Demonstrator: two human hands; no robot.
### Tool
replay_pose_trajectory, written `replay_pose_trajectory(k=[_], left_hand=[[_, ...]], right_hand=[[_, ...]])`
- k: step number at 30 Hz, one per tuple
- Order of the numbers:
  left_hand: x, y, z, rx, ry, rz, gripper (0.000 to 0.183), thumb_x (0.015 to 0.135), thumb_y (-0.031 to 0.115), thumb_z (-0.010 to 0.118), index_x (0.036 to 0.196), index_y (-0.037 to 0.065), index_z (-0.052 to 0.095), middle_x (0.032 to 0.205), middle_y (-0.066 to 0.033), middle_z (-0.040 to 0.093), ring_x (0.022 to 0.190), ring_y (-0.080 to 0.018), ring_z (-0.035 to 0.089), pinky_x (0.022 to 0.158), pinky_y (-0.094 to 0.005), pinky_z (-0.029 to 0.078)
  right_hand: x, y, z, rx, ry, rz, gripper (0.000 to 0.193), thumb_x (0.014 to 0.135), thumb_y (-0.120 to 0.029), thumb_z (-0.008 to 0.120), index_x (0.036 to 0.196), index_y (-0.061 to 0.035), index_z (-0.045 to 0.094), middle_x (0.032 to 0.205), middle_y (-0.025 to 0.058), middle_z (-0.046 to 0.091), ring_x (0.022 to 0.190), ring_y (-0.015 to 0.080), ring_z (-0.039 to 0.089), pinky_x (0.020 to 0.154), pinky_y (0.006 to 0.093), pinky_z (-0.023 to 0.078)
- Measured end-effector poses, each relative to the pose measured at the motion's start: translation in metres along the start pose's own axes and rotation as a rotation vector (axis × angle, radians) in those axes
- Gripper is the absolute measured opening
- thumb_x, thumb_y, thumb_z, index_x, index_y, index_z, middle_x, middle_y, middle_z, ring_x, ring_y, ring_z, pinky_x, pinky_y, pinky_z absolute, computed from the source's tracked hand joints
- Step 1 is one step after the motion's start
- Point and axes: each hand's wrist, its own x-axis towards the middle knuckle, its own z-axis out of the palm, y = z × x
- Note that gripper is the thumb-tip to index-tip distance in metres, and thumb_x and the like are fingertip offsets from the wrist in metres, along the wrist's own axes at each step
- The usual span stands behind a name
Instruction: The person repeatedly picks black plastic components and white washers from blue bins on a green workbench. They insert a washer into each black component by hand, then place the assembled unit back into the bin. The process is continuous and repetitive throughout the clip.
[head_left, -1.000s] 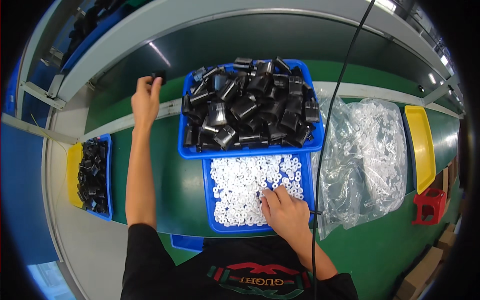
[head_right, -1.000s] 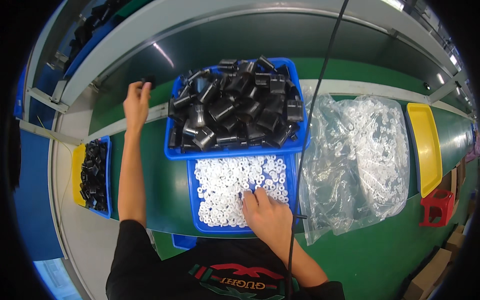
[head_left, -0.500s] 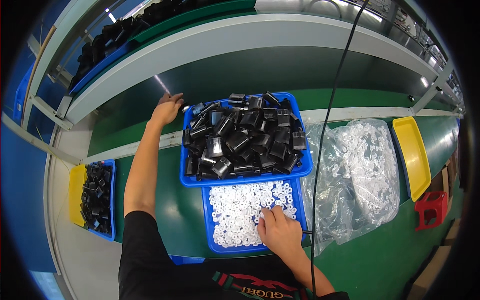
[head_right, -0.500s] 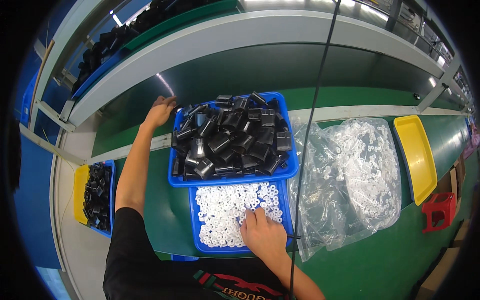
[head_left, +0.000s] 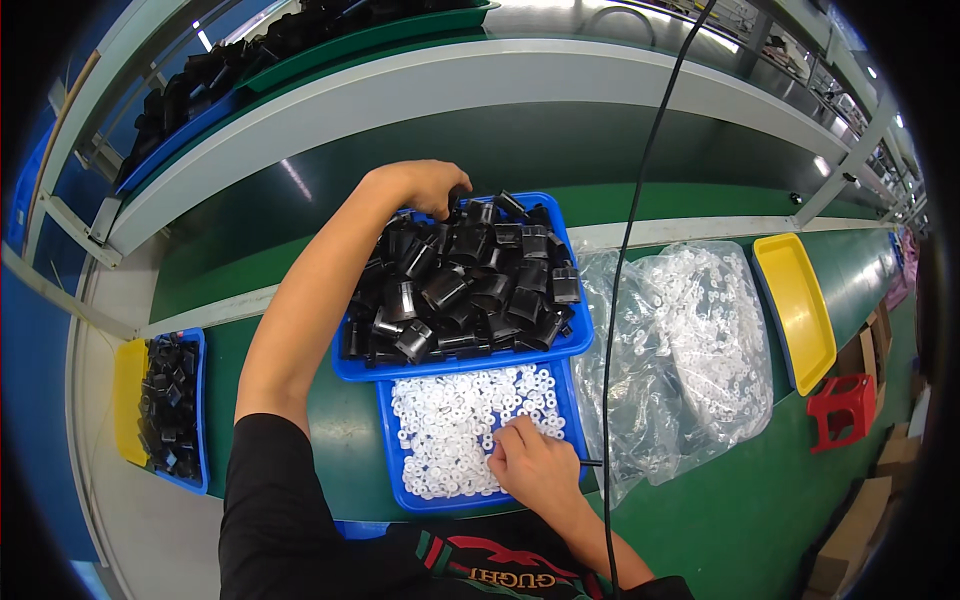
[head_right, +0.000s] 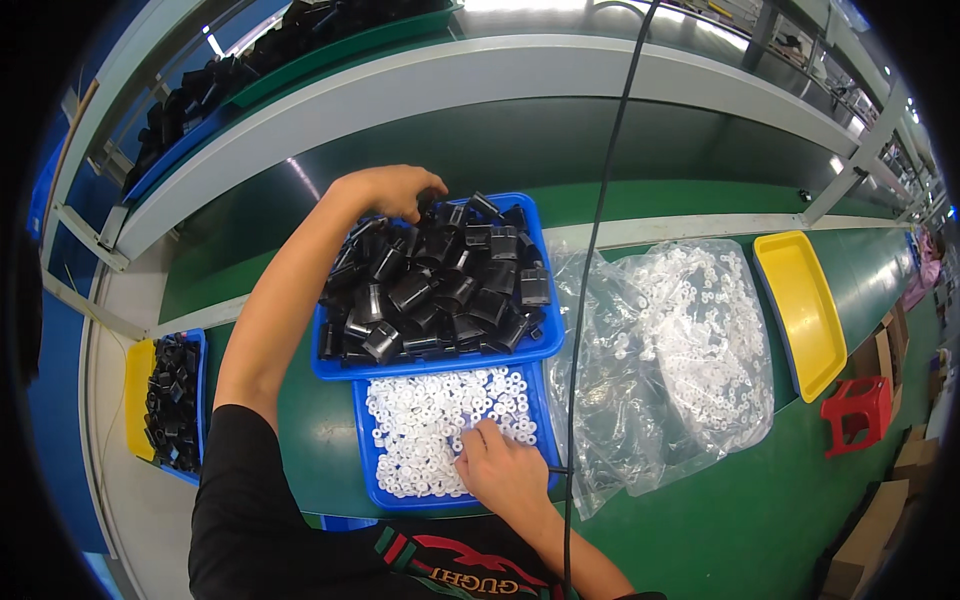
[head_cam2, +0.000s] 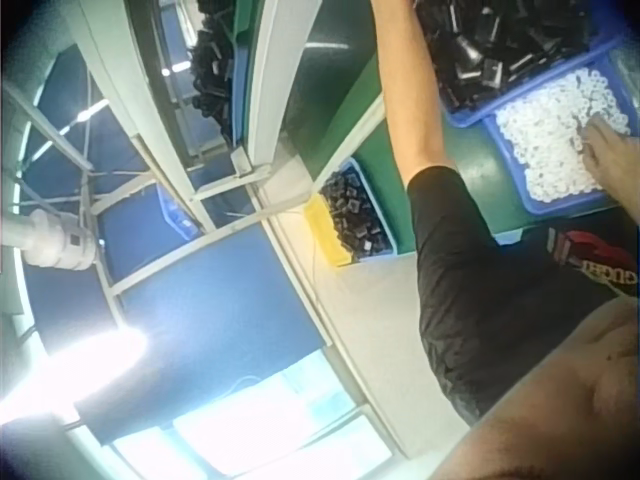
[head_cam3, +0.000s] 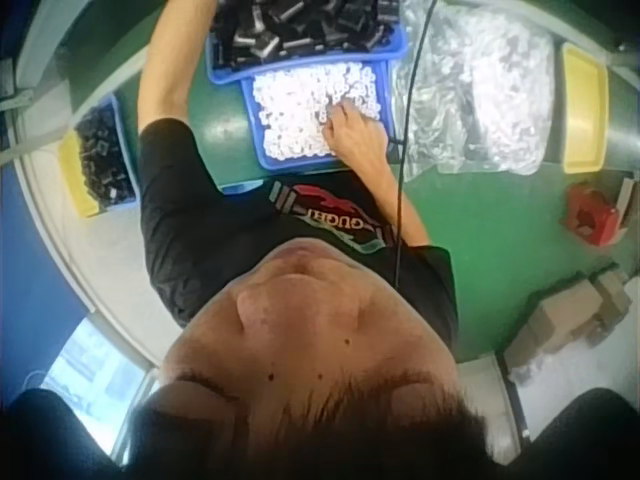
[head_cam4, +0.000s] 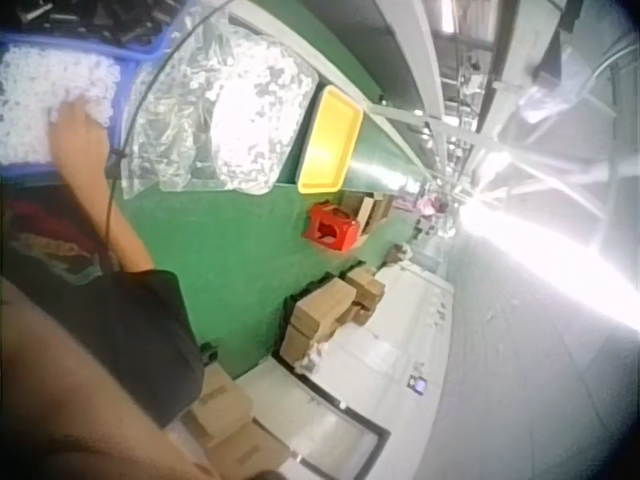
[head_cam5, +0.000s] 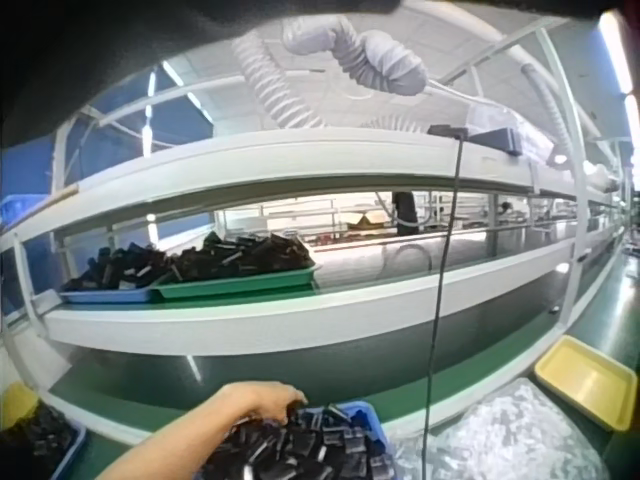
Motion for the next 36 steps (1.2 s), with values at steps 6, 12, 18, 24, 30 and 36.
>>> replay_pose_trajectory(k=[6,12,18,24,30,36], left_hand=[[0.005,-0.007,0.021,0.087,0.137,0.112,0.059,0.071,0.004,0.074,0.128,0.003,0.057,0.115,-0.0158,0.065,0.115,-0.0328,0.057,0.098,-0.0418,0.047],[-0.058,-0.005,0.02,0.196,0.551,0.03,0.052,0.073,0.005,0.068,0.124,0.003,0.059,0.117,-0.0182,0.06,0.114,-0.0335,0.055,0.099,-0.0414,0.043],[-0.161,0.04,0.071,-0.591,0.923,0.222,0.042,0.069,0.0,0.062,0.111,-0.001,0.059,0.114,-0.0144,0.064,0.103,-0.022,0.062,0.089,-0.0344,0.049],[-0.216,0.055,0.16,-1.349,0.928,0.316,0.042,0.07,0.0,0.068,0.108,-0.001,0.05,0.123,-0.0235,0.056,0.108,-0.0323,0.061,0.094,-0.0407,0.05],[-0.208,0.061,0.185,-1.702,0.757,0.371,0.05,0.068,0.001,0.07,0.114,-0.003,0.054,0.125,-0.0222,0.053,0.1,-0.0319,0.062,0.088,-0.038,0.053],[-0.197,0.054,0.198,-1.457,0.725,0.728,0.048,0.066,-0.006,0.064,0.113,-0.005,0.057,0.112,-0.0265,0.063,0.108,-0.0337,0.062,0.095,-0.0407,0.049]], right_hand=[[0.004,-0.003,-0.008,-0.045,-0.074,0.007,0.018,0.073,-0.015,0.069,0.087,-0.0065,0.062,0.084,0.0051,0.055,0.055,0.0189,0.063,0.045,0.0315,0.05],[0.004,-0.003,-0.006,-0.008,-0.086,0.023,0.017,0.07,-0.015,0.07,0.084,-0.0081,0.061,0.083,0.0054,0.053,0.055,0.0191,0.062,0.045,0.0315,0.05],[-0.001,0.002,-0.005,0.035,-0.028,0.072,0.016,0.066,-0.007,0.07,0.077,-0.011,0.059,0.08,0.0032,0.055,0.046,0.0203,0.056,0.041,0.0322,0.046],[0.012,-0.007,-0.011,-0.017,-0.189,0.106,0.018,0.072,-0.01,0.068,0.088,-0.0072,0.06,0.082,0.0061,0.053,0.052,0.0215,0.06,0.044,0.0329,0.048],[0.016,-0.002,-0.021,0.086,-0.227,0.145,0.016,0.073,-0.008,0.069,0.087,-0.009,0.061,0.087,0.0051,0.055,0.055,0.0231,0.062,0.047,0.0355,0.049],[0.019,-0.003,-0.024,0.265,-0.162,0.251,0.02,0.072,-0.003,0.07,0.088,-0.0078,0.06,0.091,0.006,0.066,0.057,0.0239,0.063,0.05,0.0334,0.049]])
